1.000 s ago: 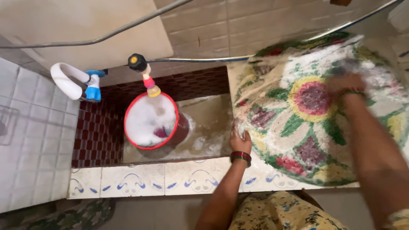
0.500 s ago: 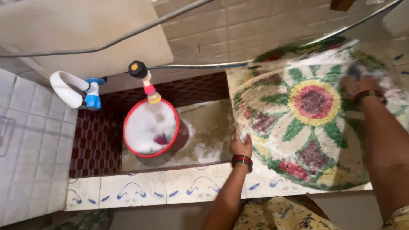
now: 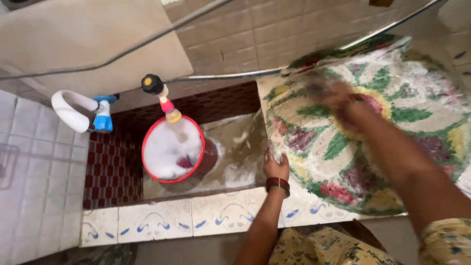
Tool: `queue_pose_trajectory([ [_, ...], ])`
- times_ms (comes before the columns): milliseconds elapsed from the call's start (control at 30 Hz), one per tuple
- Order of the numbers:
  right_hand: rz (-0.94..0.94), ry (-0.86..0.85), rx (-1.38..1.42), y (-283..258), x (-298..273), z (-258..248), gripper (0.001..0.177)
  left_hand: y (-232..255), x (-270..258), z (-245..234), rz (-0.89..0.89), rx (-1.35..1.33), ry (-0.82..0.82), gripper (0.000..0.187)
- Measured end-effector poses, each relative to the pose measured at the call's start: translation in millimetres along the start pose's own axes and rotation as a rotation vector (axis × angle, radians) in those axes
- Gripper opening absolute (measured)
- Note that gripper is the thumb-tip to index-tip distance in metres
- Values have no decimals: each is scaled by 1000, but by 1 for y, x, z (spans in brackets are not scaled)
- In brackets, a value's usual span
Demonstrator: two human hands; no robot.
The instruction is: The person washes a circular floral rug on a tiled surface by applying soap from a bucket and scrubbing the surface of the rug by hand.
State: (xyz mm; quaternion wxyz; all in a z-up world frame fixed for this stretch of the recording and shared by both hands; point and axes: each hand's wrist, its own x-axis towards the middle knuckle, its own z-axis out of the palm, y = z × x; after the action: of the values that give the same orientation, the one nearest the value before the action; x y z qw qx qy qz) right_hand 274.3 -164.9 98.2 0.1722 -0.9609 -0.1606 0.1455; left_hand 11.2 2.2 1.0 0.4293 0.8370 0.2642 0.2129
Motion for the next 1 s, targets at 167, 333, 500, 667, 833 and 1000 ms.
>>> queue_pose_trajectory([
  [167,396,172,-32,103,-46,-31,71,-5,-3,5,-9,-12,31,63],
  [333,-61,183,-326,-18,-42,91,67,-32,-4,19,-97,40,48,60],
  [500,-563,-142,-53,-66,-68,68,79,-36,-6,23,-111,-79,105,60],
  [667,241,119,217,94,-109,-54,71,-20,-6,6,112,-174,196,44],
  [833,473,170,-161,146,-125,-43,68,-3,-4,-3,43,-292,137,42],
  [1000,-332,-80,-248,-52,-152,90,77,12,-6,-16,2,-311,117,38],
])
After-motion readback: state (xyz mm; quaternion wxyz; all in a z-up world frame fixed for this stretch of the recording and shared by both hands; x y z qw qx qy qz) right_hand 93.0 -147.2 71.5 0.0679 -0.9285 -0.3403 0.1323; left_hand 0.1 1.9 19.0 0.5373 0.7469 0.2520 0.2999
